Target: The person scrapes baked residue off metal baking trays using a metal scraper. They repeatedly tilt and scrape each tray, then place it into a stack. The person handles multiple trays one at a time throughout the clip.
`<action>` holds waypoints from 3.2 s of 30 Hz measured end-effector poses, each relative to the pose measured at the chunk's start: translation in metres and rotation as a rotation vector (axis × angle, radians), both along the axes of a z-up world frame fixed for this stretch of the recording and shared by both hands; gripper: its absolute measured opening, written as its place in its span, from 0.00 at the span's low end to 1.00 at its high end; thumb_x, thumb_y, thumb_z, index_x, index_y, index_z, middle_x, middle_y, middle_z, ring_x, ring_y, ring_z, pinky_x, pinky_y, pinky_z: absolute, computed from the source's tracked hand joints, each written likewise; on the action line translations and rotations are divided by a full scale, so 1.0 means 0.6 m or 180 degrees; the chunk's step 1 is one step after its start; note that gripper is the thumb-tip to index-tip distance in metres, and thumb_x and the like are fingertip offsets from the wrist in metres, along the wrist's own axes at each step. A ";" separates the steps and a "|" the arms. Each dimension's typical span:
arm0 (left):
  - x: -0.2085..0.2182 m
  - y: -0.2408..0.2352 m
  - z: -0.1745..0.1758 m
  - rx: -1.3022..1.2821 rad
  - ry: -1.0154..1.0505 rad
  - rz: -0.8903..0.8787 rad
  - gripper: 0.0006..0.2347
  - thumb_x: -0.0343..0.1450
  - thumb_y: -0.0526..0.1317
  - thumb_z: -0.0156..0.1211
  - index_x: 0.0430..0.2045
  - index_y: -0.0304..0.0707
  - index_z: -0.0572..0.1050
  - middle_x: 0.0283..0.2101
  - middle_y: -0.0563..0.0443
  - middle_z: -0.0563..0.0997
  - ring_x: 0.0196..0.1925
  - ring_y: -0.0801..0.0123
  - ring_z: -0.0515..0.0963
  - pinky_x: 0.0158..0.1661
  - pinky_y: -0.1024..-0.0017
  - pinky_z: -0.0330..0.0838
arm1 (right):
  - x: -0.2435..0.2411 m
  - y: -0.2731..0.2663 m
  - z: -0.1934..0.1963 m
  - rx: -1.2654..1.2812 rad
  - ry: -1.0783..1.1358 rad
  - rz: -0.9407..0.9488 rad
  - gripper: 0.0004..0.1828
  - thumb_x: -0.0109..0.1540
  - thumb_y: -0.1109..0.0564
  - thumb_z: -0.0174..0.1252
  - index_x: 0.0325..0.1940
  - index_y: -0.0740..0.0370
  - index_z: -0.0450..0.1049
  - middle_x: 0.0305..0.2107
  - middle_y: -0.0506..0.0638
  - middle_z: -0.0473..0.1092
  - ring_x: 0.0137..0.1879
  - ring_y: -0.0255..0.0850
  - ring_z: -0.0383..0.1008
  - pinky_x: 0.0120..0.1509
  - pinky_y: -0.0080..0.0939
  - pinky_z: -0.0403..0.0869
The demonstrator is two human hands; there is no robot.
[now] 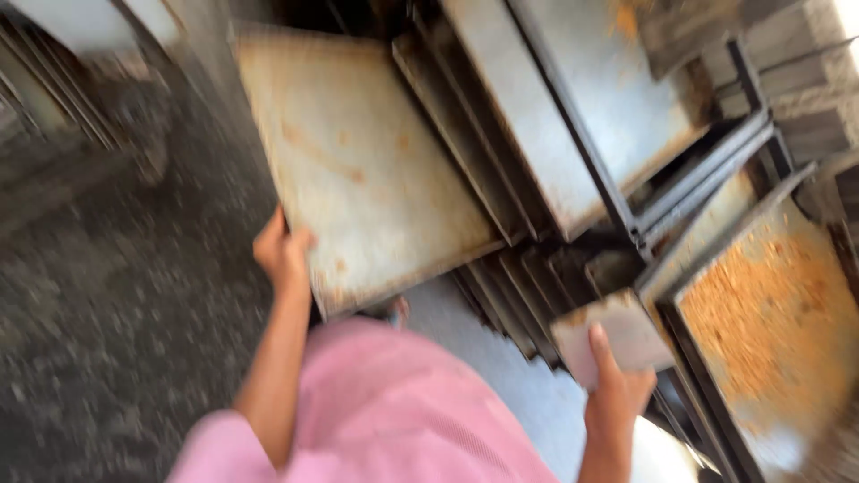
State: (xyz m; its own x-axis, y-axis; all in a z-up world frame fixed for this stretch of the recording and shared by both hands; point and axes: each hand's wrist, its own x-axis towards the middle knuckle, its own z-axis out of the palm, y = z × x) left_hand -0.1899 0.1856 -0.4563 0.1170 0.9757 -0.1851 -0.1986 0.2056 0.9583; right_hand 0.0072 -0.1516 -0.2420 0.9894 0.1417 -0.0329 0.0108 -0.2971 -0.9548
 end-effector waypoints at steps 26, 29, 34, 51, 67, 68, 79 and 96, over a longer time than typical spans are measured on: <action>0.430 -0.028 -0.145 -0.1003 0.0017 -0.2756 0.23 0.70 0.43 0.56 0.61 0.39 0.71 0.45 0.49 0.85 0.43 0.62 0.86 0.41 0.62 0.81 | -0.011 -0.087 -0.035 0.0179 0.0167 -0.0199 0.28 0.57 0.58 0.69 0.59 0.72 0.72 0.49 0.55 0.76 0.52 0.42 0.77 0.57 0.41 0.75; 0.404 -0.020 -0.178 -0.1467 0.0199 -0.2732 0.19 0.71 0.43 0.53 0.56 0.41 0.74 0.44 0.46 0.84 0.41 0.58 0.86 0.39 0.60 0.79 | -0.029 -0.069 -0.035 0.0509 0.0123 -0.0330 0.31 0.56 0.60 0.69 0.61 0.71 0.70 0.51 0.54 0.74 0.54 0.41 0.76 0.58 0.42 0.75; 0.318 -0.024 -0.284 -0.2267 0.0643 -0.2489 0.14 0.71 0.43 0.55 0.44 0.32 0.78 0.40 0.43 0.85 0.35 0.56 0.86 0.35 0.57 0.80 | -0.052 -0.010 -0.035 0.0531 0.0088 -0.0294 0.32 0.58 0.60 0.68 0.64 0.71 0.68 0.53 0.54 0.73 0.56 0.41 0.75 0.60 0.41 0.75; 0.462 0.123 -0.310 -0.2188 0.0706 -0.1766 0.26 0.65 0.42 0.66 0.58 0.38 0.68 0.46 0.42 0.81 0.37 0.58 0.87 0.36 0.63 0.84 | -0.056 0.227 -0.044 -0.1298 0.0045 0.0343 0.21 0.61 0.53 0.70 0.52 0.69 0.76 0.42 0.49 0.77 0.45 0.33 0.76 0.48 0.32 0.74; 0.443 0.117 -0.430 -0.2301 0.0173 -0.2069 0.22 0.65 0.30 0.58 0.54 0.46 0.65 0.41 0.49 0.82 0.41 0.59 0.84 0.38 0.54 0.80 | -0.084 0.153 -0.092 -0.1747 0.1003 -0.0408 0.21 0.57 0.50 0.70 0.46 0.69 0.80 0.33 0.52 0.78 0.33 0.37 0.73 0.34 0.39 0.69; 0.437 0.120 -0.428 -0.2216 0.0327 -0.2103 0.22 0.65 0.30 0.59 0.54 0.47 0.64 0.41 0.50 0.80 0.41 0.59 0.84 0.38 0.54 0.81 | -0.075 0.146 -0.094 -0.1758 0.1012 -0.0363 0.21 0.57 0.50 0.70 0.47 0.69 0.80 0.33 0.52 0.78 0.33 0.38 0.73 0.34 0.40 0.70; 0.517 0.088 -0.445 -0.1629 0.0905 -0.2390 0.22 0.70 0.40 0.67 0.55 0.45 0.63 0.40 0.44 0.80 0.34 0.55 0.81 0.33 0.54 0.76 | -0.045 0.109 -0.139 -0.1760 0.0771 0.0010 0.17 0.60 0.50 0.69 0.43 0.68 0.82 0.32 0.51 0.80 0.37 0.37 0.78 0.43 0.38 0.75; 0.184 0.024 -0.308 -0.1817 0.0083 -0.0793 0.21 0.68 0.33 0.58 0.55 0.51 0.63 0.59 0.50 0.72 0.53 0.59 0.75 0.35 0.62 0.73 | -0.051 0.111 -0.104 -0.1161 -0.0150 0.0840 0.14 0.61 0.52 0.68 0.43 0.64 0.81 0.24 0.47 0.73 0.31 0.32 0.68 0.36 0.36 0.69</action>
State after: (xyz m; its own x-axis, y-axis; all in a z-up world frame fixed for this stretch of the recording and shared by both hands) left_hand -0.0797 0.2002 -0.6410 0.3168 0.6660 -0.6754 -0.0566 0.7241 0.6874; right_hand -0.0233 -0.0852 -0.3045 0.9225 0.3769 -0.0833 0.1724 -0.5953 -0.7848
